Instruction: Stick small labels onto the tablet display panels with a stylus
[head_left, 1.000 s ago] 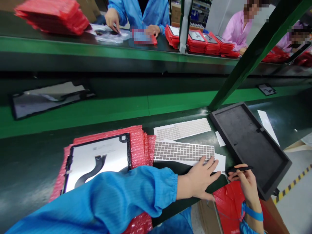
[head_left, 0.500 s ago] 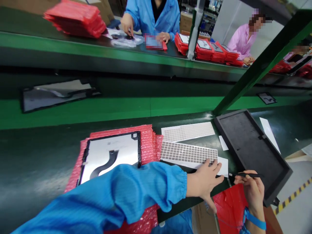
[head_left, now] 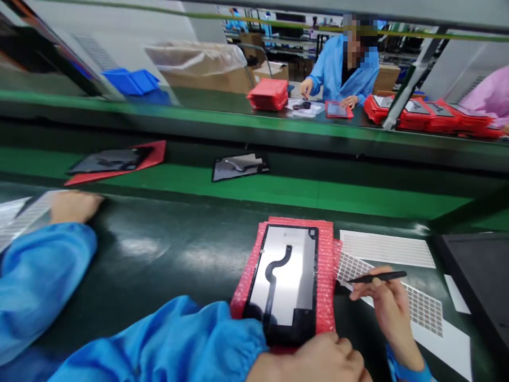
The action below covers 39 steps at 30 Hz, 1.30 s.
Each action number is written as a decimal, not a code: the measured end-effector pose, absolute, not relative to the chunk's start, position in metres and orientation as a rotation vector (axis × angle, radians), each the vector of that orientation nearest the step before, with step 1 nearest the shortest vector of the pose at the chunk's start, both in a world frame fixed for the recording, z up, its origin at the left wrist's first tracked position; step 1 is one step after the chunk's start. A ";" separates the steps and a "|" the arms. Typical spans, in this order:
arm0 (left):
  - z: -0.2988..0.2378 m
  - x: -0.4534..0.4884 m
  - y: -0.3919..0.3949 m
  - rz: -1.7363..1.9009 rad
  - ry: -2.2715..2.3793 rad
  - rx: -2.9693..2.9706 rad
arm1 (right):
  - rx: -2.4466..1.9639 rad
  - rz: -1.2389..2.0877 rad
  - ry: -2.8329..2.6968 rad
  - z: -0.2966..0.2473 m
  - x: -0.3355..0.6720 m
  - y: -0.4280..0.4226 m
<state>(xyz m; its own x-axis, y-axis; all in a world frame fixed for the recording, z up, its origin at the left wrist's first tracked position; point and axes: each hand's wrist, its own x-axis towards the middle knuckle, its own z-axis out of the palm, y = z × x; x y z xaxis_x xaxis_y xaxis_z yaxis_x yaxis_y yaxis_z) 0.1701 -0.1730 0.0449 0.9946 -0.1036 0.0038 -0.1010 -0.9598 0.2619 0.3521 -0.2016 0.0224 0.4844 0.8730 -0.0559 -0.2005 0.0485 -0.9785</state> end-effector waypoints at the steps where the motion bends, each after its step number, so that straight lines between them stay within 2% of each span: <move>1: 0.050 0.153 -0.160 0.028 -0.034 2.888 | -1.257 0.968 -0.708 0.020 0.340 -0.188; 6: 0.063 0.103 -0.117 0.018 0.567 2.803 | -1.263 1.063 -0.732 0.007 0.310 -0.151; 9: 0.057 0.098 -0.109 -0.025 0.702 2.726 | -1.300 1.069 -0.724 0.001 0.309 -0.145; 39: 0.054 0.116 -0.084 -0.228 0.686 2.619 | -1.297 1.155 -0.687 -0.001 0.315 -0.144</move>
